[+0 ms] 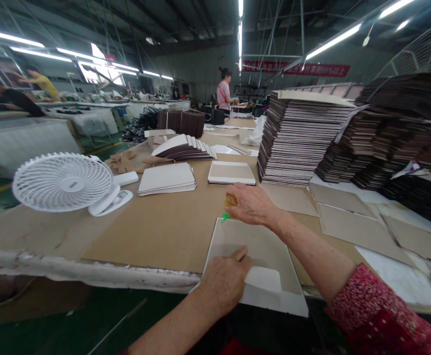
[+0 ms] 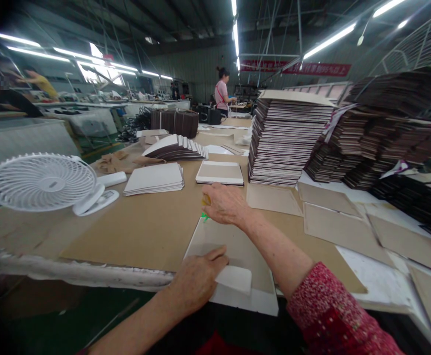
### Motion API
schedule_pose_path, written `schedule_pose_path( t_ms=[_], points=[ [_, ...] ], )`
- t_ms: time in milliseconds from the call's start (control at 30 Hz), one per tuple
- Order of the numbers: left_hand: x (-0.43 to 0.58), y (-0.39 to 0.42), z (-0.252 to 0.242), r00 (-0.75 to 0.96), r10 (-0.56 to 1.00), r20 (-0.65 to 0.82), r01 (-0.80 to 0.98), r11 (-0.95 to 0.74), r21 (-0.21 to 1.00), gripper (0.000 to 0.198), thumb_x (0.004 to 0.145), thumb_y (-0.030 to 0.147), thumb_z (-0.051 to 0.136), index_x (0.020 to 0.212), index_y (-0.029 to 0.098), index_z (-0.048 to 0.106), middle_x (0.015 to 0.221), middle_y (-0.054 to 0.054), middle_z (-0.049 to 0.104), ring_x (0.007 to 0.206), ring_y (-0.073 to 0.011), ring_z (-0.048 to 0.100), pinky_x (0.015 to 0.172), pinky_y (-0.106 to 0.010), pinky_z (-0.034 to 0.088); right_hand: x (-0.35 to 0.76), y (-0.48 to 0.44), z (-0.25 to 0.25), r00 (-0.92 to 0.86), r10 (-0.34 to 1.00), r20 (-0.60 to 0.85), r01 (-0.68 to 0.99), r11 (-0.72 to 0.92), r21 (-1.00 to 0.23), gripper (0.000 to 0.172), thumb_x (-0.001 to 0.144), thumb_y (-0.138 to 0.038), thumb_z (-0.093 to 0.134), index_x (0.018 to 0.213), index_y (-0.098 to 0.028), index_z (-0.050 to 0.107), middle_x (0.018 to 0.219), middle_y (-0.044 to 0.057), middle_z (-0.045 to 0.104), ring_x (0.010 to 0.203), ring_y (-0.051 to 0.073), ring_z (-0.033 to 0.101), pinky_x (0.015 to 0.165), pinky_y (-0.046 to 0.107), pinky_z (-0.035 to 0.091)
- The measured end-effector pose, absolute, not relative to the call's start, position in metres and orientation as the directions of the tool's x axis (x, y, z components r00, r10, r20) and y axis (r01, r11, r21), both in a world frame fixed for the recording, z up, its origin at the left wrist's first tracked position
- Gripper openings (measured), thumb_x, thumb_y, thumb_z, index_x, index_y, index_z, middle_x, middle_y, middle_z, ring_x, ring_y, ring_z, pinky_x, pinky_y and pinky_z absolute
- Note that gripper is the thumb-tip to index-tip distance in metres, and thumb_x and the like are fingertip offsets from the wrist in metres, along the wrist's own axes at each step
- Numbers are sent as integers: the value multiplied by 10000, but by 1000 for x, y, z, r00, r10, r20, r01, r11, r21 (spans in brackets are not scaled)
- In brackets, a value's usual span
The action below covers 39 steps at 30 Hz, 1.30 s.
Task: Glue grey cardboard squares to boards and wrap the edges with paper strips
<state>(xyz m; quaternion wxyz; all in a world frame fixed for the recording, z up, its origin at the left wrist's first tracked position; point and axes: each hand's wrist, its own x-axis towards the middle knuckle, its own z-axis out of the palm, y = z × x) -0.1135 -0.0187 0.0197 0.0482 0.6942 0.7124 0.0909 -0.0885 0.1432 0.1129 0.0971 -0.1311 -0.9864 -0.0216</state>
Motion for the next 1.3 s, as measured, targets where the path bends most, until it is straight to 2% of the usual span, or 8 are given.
schedule_pose_path(
  t_ms=[567,767,1067,1300],
  points=[
    [-112,-19,20,-35,999,19,979,31,202,398,702,91,451,1059,234,551,1419,7,447,849,-228,676,719,-369,564,-90,141,116,-957,234,170,248,967,62,259,840,-429,487,1000,-231,530,1016,48,602,837,197,559,649,289,332],
    [-111,-18,19,-45,999,19,981,41,188,402,701,97,459,1064,242,549,1422,14,445,821,-233,681,688,-381,568,-80,153,122,-955,255,150,268,961,74,213,814,-396,507,929,-223,552,963,44,623,790,195,565,592,285,301],
    [-109,-19,20,-42,999,15,986,39,163,447,709,91,449,1118,250,534,1423,11,442,836,-238,683,693,-400,571,-71,151,124,-945,297,136,307,950,64,252,814,-396,505,990,-224,559,1013,55,627,837,202,566,631,288,324],
    [-109,-19,22,-38,999,-15,984,40,175,488,708,81,448,1161,245,527,1439,-1,420,883,-245,674,739,-407,560,-63,157,123,-933,331,141,342,938,59,238,808,-387,507,967,-222,570,971,61,637,814,212,579,626,293,332]
  ],
)
